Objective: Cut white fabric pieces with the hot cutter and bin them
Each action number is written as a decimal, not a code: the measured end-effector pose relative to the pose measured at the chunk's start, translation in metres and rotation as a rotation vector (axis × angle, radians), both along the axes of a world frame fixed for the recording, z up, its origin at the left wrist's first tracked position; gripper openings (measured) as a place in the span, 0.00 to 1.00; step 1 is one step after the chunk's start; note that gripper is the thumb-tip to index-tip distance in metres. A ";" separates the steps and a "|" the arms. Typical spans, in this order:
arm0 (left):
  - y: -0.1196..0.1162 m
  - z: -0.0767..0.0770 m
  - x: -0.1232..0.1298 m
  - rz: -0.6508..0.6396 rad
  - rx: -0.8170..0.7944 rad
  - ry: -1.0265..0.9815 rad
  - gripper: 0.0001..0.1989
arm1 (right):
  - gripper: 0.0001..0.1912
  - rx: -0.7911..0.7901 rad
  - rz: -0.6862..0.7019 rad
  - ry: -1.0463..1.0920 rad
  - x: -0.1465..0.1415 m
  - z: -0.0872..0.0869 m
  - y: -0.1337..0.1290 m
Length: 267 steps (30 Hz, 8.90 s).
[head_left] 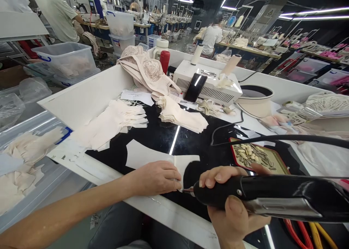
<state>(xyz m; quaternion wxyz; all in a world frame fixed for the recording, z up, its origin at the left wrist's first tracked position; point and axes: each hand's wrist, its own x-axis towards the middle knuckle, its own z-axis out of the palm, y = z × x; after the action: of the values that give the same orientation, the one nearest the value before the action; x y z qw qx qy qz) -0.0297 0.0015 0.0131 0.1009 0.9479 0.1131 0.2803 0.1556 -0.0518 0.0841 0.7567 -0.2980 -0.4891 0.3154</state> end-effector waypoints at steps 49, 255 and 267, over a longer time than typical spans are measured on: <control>0.006 0.016 0.043 0.144 0.128 0.045 0.10 | 0.30 0.010 -0.094 0.005 0.035 -0.009 0.042; -0.013 -0.006 0.020 0.145 -0.035 0.055 0.10 | 0.27 -0.018 -0.062 0.023 0.021 -0.009 0.032; -0.014 -0.004 0.022 0.151 -0.003 0.039 0.09 | 0.25 -0.039 -0.052 0.012 0.018 -0.009 0.031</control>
<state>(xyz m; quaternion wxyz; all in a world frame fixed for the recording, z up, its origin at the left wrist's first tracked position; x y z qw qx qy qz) -0.0079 -0.0121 0.0089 0.0789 0.9418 0.1866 0.2684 0.1738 -0.0204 0.0750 0.7615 -0.3234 -0.4703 0.3070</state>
